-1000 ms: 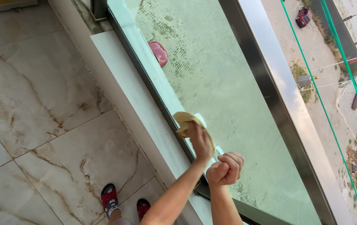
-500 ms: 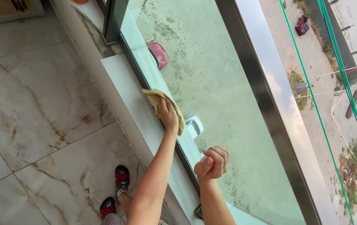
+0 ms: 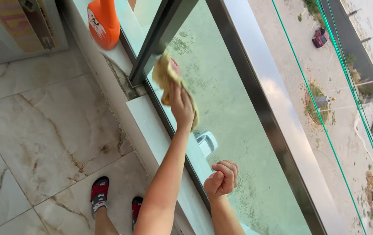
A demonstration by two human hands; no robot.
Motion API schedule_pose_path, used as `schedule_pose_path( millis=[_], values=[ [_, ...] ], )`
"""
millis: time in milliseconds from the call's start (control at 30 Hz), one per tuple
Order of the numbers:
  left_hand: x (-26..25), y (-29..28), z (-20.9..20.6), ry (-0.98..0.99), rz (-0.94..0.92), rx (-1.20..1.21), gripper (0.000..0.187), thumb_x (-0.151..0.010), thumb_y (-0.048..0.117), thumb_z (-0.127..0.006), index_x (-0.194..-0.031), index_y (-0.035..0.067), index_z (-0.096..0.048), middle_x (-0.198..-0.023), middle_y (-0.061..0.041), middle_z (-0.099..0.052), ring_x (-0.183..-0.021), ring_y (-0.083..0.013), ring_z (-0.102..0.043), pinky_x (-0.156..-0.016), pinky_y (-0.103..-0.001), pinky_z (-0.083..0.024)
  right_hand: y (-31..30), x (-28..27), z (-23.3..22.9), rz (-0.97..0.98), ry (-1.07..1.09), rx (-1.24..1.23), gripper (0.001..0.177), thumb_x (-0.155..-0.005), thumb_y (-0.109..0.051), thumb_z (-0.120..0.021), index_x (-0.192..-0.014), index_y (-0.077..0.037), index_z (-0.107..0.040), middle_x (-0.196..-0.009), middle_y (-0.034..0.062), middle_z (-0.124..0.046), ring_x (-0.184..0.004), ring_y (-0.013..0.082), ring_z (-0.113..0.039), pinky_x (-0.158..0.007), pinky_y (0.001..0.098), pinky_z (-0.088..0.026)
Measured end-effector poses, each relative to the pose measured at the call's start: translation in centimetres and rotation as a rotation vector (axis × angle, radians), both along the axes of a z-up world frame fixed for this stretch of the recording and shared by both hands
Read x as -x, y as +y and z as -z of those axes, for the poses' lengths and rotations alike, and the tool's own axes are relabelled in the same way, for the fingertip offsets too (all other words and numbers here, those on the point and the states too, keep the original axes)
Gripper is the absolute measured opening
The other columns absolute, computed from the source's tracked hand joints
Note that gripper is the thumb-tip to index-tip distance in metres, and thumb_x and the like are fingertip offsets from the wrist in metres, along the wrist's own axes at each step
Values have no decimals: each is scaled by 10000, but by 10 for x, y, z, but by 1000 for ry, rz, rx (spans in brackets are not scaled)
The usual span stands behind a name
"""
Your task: Clean the windows and balcony glass using a squeegee, spray, and cloth.
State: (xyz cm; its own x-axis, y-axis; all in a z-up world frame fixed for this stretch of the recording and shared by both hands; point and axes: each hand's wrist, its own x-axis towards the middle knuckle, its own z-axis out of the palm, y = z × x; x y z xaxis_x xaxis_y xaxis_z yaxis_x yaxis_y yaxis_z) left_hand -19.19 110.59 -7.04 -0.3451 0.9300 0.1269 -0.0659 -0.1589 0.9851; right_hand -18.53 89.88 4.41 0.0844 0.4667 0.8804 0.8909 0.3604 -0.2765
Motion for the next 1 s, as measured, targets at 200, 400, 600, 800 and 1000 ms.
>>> schedule_pose_path(
  millis=[200,400,600,800,1000],
  values=[
    [2,-68,-86,168,110,-264,487,-1054,196,-548,-1456,-66,-465,-1474,-298,-486,-1341,-485,-483,-1174,-579,-343,43,28,2,-10,-2,-12,347,-1100,-244,-468,-856,-23,-579,-782,87,-620,-707,237,-574,-684,383,-490],
    [62,60,-165,207,131,-569,369,-1010,237,-636,-1342,79,-605,-1402,-141,-558,-1269,-369,-566,-1115,-500,-425,93,38,8,42,26,-107,364,-1102,-274,-465,-855,-26,-566,-788,89,-588,-728,229,-561,-693,375,-477],
    [53,58,-21,133,184,-368,378,-1091,254,-531,-1402,45,-576,-1385,-148,-556,-1280,-321,-553,-1128,-468,-441,108,53,26,72,-7,73,355,-1103,-250,-468,-861,-21,-591,-815,93,-622,-768,251,-587,-735,382,-490],
    [22,35,139,15,63,109,448,-1107,302,-464,-1417,-21,-454,-1462,-227,-400,-1345,-364,-451,-1155,-506,-369,114,65,44,89,29,207,285,-1070,-192,-485,-880,-19,-606,-826,104,-627,-770,255,-588,-755,375,-483],
    [19,18,138,-138,42,406,533,-1104,352,-400,-1466,-39,-412,-1491,-244,-401,-1371,-405,-429,-1155,-503,-342,101,67,47,141,76,287,272,-1077,-184,-485,-899,-19,-608,-876,109,-641,-802,254,-585,-774,372,-467]
  ],
)
